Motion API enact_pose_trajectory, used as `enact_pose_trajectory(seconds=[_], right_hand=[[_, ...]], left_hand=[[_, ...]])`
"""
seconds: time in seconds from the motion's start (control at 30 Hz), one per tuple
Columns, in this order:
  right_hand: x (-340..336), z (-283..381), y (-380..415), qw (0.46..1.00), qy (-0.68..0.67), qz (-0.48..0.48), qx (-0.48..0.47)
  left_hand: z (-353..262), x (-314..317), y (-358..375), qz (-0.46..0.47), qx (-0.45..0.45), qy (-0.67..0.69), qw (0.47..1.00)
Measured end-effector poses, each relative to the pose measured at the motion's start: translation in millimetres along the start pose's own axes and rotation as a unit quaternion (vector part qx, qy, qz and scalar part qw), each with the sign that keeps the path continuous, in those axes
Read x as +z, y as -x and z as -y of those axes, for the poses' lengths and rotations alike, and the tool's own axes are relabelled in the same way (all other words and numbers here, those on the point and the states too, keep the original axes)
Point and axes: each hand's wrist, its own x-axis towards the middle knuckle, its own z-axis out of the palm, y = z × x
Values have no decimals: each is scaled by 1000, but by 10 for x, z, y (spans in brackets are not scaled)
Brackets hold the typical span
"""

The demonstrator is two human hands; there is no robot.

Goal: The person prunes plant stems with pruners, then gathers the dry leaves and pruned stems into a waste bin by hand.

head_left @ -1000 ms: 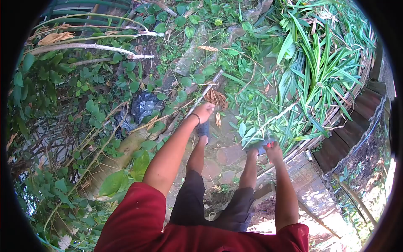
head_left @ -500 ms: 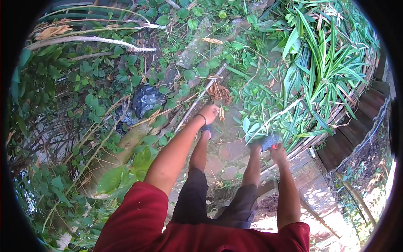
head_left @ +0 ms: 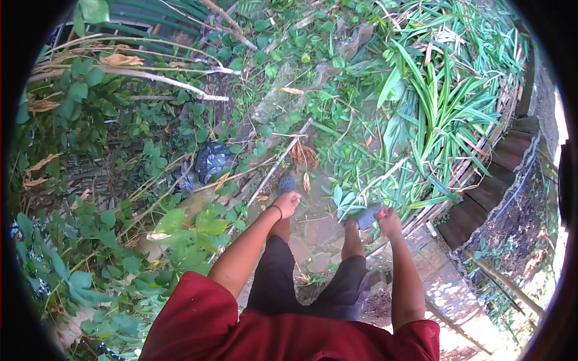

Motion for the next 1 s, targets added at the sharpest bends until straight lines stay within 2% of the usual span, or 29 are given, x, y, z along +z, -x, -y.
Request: enact_pose_trajectory(seconds=[0.17, 0.2, 0.23, 0.3, 0.37, 0.43, 0.5, 0.53, 0.57, 0.6, 0.63, 0.7, 0.77, 0.8, 0.83, 0.87, 0.9, 0.93, 0.97, 1.0], right_hand=[[-513, -512, 274, 999, -14, -21, 41], [-528, -718, 264, 998, -12, -22, 63], [-484, -1000, 217, 997, 10, -45, 70], [-680, -978, 422, 993, 38, -38, 105], [-751, -1009, 507, 992, 41, -43, 108], [-760, -956, 526, 992, 40, -44, 114], [-732, -752, 594, 991, -14, -52, 121], [-608, -742, 574, 989, -63, -79, 110], [-508, -553, 551, 988, -66, -70, 117], [-486, -272, 599, 983, -88, -47, 154], [-433, -96, 600, 975, -106, -26, 192], [186, -341, 330, 984, -63, -14, 163], [583, -134, 174, 987, -87, 16, 136], [679, 89, 82, 984, -77, 62, 151], [818, 291, -28, 985, -46, 70, 152], [976, 425, -145, 986, -77, 66, 132], [1116, 569, -245, 986, -107, 63, 113], [1243, 701, -348, 985, -106, 68, 117], [1329, 865, -468, 989, -95, 75, 81], [1375, 1050, -566, 992, -82, 82, 46]], left_hand=[[129, 103, 199, -35, 117, -18, 992], [-173, -84, 359, 11, 38, 20, 999], [-245, -207, 380, 1, 32, 33, 999], [170, -359, 27, -88, 110, 25, 990], [-122, -876, 6, -94, 94, 45, 990], [-216, -1488, -275, -129, 118, -69, 982], [267, -2230, -1147, -78, 111, -101, 986], [449, -2534, -1551, -154, 166, -207, 952], [328, -2816, -1687, -238, 213, -237, 918], [-5, -3159, -1860, -189, 87, -239, 948], [-129, -3378, -2083, -238, 76, -228, 941], [-38, -3795, -2713, -280, 128, -238, 921], [-230, -4006, -3034, -228, 12, -274, 934], [-299, -4026, -3128, -227, 5, -275, 934], [-390, -4010, -3246, -236, -65, -246, 938], [-383, -4014, -3382, -244, -133, -216, 936], [-187, -4085, -3593, -240, -138, -218, 936], [20, -4165, -3778, -204, -172, -188, 945], [208, -4214, -3949, -167, -206, -156, 952], [240, -4218, -3997, -105, -213, -68, 969]])
